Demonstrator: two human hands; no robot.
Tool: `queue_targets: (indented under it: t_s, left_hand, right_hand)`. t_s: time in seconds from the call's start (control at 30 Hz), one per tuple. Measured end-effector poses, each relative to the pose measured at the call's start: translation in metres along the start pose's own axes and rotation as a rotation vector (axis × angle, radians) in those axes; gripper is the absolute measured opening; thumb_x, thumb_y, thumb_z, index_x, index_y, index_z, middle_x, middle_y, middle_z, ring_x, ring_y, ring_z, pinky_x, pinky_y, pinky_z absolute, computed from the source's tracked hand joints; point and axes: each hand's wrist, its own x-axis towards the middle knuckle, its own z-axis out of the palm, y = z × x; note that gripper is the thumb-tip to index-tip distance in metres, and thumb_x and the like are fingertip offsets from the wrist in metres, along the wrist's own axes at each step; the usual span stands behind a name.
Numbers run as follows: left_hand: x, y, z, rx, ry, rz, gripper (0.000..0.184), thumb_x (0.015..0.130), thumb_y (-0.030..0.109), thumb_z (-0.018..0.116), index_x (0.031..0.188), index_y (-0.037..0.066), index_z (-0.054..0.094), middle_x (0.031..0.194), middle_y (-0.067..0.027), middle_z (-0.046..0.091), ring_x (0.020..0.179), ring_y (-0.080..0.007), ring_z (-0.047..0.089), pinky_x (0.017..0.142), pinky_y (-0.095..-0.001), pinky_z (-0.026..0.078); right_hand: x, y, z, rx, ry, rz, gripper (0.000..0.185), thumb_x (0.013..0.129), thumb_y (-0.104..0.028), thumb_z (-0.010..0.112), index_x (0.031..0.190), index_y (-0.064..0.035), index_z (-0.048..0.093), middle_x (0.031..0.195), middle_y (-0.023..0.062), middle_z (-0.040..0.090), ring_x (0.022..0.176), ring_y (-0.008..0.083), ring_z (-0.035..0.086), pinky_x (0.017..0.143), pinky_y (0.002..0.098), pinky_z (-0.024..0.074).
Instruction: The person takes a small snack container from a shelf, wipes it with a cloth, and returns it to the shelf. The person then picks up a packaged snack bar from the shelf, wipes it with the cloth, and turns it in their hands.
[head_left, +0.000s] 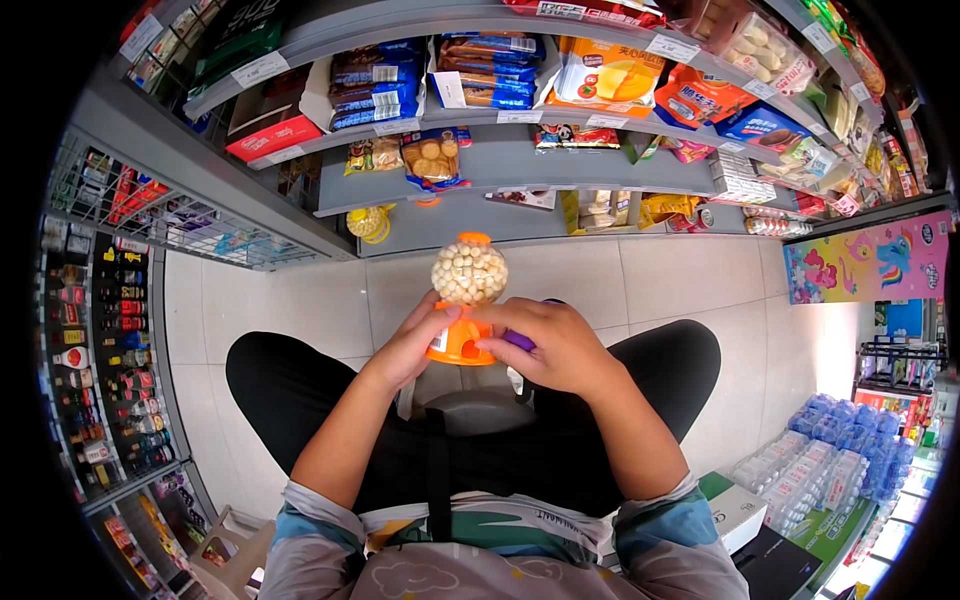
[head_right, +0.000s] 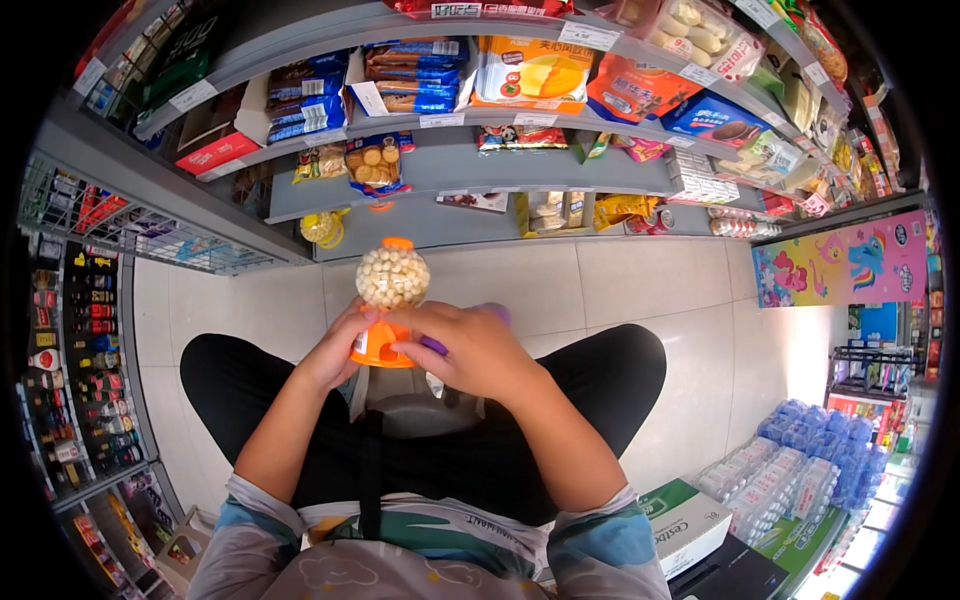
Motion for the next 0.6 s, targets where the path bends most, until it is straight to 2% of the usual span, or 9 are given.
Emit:
queue_targets:
  t_s: [0.03,0.1,0.3,0.33,0.4,0.43,0.5,0.53,0.6]
  left_hand:
    - [0.000,-0.001,0.000,0.000,-0.001,0.001,0.068,0.103,0.035,0.060,0.156,0.002,0.032,0.148,-0.0125,0.050,0.139,-0.0206,0.048,0.115,-0.0356,0.039]
    - [0.001,0.000,0.001,0.165,0.081,0.104,0.071,0.102,0.030,0.062,0.158,0.003,0.026,0.150,-0.0119,0.046,0.140,-0.0201,0.046,0.116,-0.0354,0.038]
    - [0.003,0.006,0.015,0.314,0.167,0.361,0.083,0.093,0.011,0.075,0.156,0.004,0.022,0.151,-0.0117,0.044,0.140,-0.0216,0.045,0.116,-0.0395,0.039]
    - [0.004,0.004,0.017,0.314,0.166,0.361,0.083,0.093,0.011,0.075,0.156,0.004,0.022,0.151,-0.0117,0.044,0.140,-0.0216,0.045,0.116,-0.0395,0.039]
    - [0.004,0.001,0.020,0.515,0.206,0.555,0.086,0.089,0.011,0.080,0.154,0.002,0.024,0.149,-0.0128,0.044,0.140,-0.0233,0.045,0.115,-0.0405,0.040]
    - [0.005,-0.003,0.018,0.514,0.204,0.554,0.086,0.089,0.011,0.080,0.154,0.002,0.024,0.149,-0.0128,0.044,0.140,-0.0233,0.045,0.115,-0.0405,0.040]
    - [0.008,-0.010,0.013,0.609,0.206,0.582,0.089,0.084,0.012,0.084,0.153,0.002,0.028,0.150,-0.0169,0.044,0.138,-0.0292,0.048,0.114,-0.0421,0.041]
    - [0.007,-0.009,0.011,0.608,0.205,0.581,0.089,0.084,0.012,0.084,0.153,0.002,0.028,0.150,-0.0169,0.044,0.138,-0.0292,0.048,0.114,-0.0421,0.041]
    - [0.007,-0.006,0.007,0.988,0.268,0.729,0.089,0.080,0.013,0.086,0.151,0.001,0.034,0.148,-0.0201,0.045,0.134,-0.0370,0.050,0.113,-0.0455,0.040]
  right_hand:
    - [0.000,0.000,0.000,-0.001,0.001,-0.001,0.034,0.090,-0.019,0.077,0.122,-0.0141,0.069,0.091,0.0067,0.073,0.078,0.0246,0.071,0.070,0.0345,0.0545]
    - [0.000,0.003,0.001,0.065,0.083,0.045,0.043,0.091,-0.033,0.077,0.128,-0.0159,0.064,0.105,0.0069,0.074,0.078,0.0253,0.073,0.068,0.0366,0.0552]
    - [0.000,0.005,0.008,0.113,0.163,0.310,0.076,0.090,-0.038,0.078,0.151,-0.0100,0.042,0.118,0.0083,0.072,0.079,0.0248,0.073,0.070,0.0356,0.0560]
    - [0.001,0.004,0.009,0.113,0.164,0.310,0.076,0.090,-0.038,0.078,0.151,-0.0100,0.042,0.118,0.0083,0.072,0.079,0.0248,0.073,0.070,0.0356,0.0560]
    - [0.004,0.000,0.012,0.136,0.149,0.357,0.085,0.090,-0.040,0.079,0.154,-0.0038,0.035,0.128,0.0155,0.068,0.084,0.0270,0.074,0.076,0.0355,0.0568]
    - [0.005,0.000,0.015,0.135,0.150,0.358,0.085,0.090,-0.040,0.079,0.154,-0.0038,0.035,0.128,0.0155,0.068,0.084,0.0270,0.074,0.076,0.0355,0.0568]
    - [0.007,0.003,0.022,0.253,0.194,0.334,0.089,0.090,-0.041,0.079,0.153,0.0017,0.033,0.134,0.0237,0.063,0.099,0.0313,0.074,0.088,0.0368,0.0561]
    - [0.008,0.008,0.027,0.253,0.194,0.336,0.089,0.090,-0.041,0.079,0.153,0.0017,0.033,0.134,0.0237,0.063,0.099,0.0313,0.074,0.088,0.0368,0.0561]
    - [0.010,0.018,0.034,0.218,0.263,0.233,0.093,0.089,-0.042,0.080,0.154,0.0043,0.031,0.137,0.0298,0.059,0.118,0.0358,0.067,0.100,0.0381,0.0518]
